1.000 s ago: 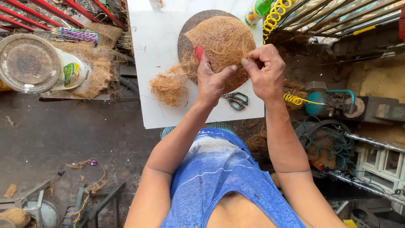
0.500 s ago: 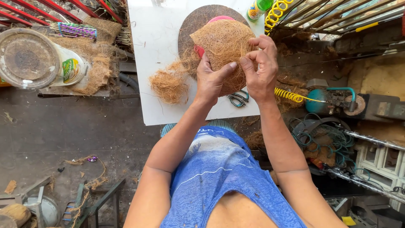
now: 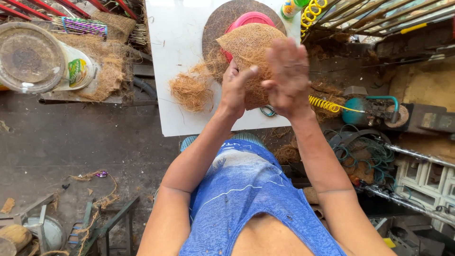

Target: The person rubs a coconut shell half with a green bottle, then places a pink plastic lid inside the shell. They pull and arrange coconut fibers around the rim, spray the shell with a spray gun, and dry it with a hair dryer.

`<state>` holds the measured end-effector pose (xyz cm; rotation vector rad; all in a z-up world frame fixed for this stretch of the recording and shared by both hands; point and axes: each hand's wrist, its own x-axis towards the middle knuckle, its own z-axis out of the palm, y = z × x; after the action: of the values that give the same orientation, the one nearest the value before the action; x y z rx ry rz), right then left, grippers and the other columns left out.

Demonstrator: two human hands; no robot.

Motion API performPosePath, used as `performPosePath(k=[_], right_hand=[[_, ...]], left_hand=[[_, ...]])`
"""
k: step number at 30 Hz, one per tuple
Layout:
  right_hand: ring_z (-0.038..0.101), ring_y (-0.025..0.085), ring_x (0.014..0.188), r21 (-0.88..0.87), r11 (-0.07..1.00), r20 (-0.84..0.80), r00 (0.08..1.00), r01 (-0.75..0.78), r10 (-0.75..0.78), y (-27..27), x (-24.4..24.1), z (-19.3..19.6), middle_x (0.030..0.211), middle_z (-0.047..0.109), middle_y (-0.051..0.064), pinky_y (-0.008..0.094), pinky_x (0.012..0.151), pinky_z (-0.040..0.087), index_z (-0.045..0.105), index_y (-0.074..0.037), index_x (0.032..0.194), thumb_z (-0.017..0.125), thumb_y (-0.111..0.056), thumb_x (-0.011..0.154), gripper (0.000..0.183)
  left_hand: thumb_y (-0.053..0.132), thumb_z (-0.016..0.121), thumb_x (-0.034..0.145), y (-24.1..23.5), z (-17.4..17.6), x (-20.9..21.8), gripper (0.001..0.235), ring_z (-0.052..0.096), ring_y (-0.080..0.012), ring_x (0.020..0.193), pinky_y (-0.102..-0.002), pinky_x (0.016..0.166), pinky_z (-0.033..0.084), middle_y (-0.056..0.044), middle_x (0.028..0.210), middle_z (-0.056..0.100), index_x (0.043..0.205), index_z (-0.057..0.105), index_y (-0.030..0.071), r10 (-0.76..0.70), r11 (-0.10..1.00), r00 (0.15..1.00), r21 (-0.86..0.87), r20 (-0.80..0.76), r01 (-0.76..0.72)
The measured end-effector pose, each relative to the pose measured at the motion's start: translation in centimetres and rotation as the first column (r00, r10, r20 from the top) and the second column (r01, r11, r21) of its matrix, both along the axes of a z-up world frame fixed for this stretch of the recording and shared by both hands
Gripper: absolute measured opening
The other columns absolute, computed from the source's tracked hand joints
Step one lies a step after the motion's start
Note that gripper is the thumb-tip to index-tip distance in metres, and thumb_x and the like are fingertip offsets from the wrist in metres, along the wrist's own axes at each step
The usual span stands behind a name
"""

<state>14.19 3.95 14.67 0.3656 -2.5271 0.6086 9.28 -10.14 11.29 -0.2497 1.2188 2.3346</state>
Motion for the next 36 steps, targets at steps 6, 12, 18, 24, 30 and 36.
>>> performPosePath(k=[6, 12, 18, 24, 30, 36], right_hand=[[0.019, 0.027, 0.156, 0.107, 0.994, 0.115, 0.993, 0.006, -0.018, -0.6, -0.3, -1.4, 0.164, 0.028, 0.008, 0.05, 0.13, 0.013, 0.031, -0.01, 0.157, 0.018, -0.052, 0.109, 0.065], [0.021, 0.037, 0.15, 0.359, 0.933, 0.23, 0.971, -0.027, -0.06, -2.5, -0.5, -1.7, 0.161, 0.033, 0.008, 0.063, 0.121, 0.012, 0.042, -0.022, 0.155, 0.031, -0.066, 0.103, 0.069], [0.026, 0.034, 0.151, 0.355, 0.931, 0.264, 0.946, 0.084, -0.186, -3.7, -0.1, -3.0, 0.162, 0.032, 0.009, 0.059, 0.123, 0.016, 0.036, -0.011, 0.157, 0.027, -0.054, 0.107, 0.067], [0.013, 0.034, 0.155, 0.33, 0.939, 0.277, 0.94, 0.102, -0.199, -4.6, 0.2, -2.9, 0.166, 0.021, 0.009, 0.059, 0.127, 0.009, 0.027, -0.009, 0.16, 0.028, -0.049, 0.11, 0.064], [0.026, 0.037, 0.148, 0.315, 0.949, 0.275, 0.956, 0.008, -0.1, -4.8, -0.7, -2.8, 0.159, 0.038, 0.007, 0.066, 0.117, 0.01, 0.046, -0.011, 0.154, 0.036, -0.049, 0.109, 0.059], [0.0, 0.018, 0.159, -0.055, 0.998, 0.32, 0.947, 0.027, -0.008, -4.2, 0.9, -0.7, 0.169, 0.012, 0.005, 0.043, 0.132, -0.007, 0.019, -0.009, 0.162, 0.022, -0.047, 0.112, 0.063]], left_hand=[[0.039, 0.054, 0.093, -0.1, -0.8, -0.5, 0.049, 0.059, -0.0281, 0.118, -0.043, 0.103, 0.047, -0.014, 0.128, 0.063, 0.13, 0.057, 0.007, 0.019, 0.95, 0.971, 0.297, 0.238, -0.091], [0.062, 0.043, 0.083, -0.4, 0.9, -0.7, 0.093, 0.028, -0.0215, 0.148, -0.035, 0.121, 0.024, -0.012, 0.163, 0.025, 0.154, 0.026, 0.006, -0.139, 0.932, 0.929, 0.363, 0.343, 0.005], [0.072, 0.041, 0.075, -0.5, -1.4, -0.8, 0.109, -0.007, -0.01, 0.151, -0.022, 0.115, 0.019, -0.008, 0.165, -0.008, 0.156, 0.003, 0.01, -0.097, 0.994, 0.948, 0.07, 0.303, 0.08], [0.079, 0.034, 0.071, -1.7, -0.6, -0.6, 0.116, -0.005, -0.014, 0.151, -0.032, 0.121, 0.007, -0.006, 0.165, -0.01, 0.155, -0.004, 0.009, -0.19, 0.979, 0.94, 0.122, 0.284, 0.161], [0.077, 0.029, 0.075, -2.8, 0.8, -0.4, 0.097, 0.06, -0.0234, 0.121, -0.047, 0.086, 0.058, -0.003, 0.153, 0.046, 0.154, 0.032, 0.021, -0.271, 0.949, 0.922, 0.235, 0.277, 0.209], [0.078, 0.038, 0.073, -2.2, -2.6, -0.6, 0.116, 0.012, -0.022, 0.152, -0.036, 0.122, 0.013, -0.016, 0.164, 0.006, 0.155, 0.01, 0.001, -0.029, 0.999, 0.966, 0.034, 0.256, 0.021]])
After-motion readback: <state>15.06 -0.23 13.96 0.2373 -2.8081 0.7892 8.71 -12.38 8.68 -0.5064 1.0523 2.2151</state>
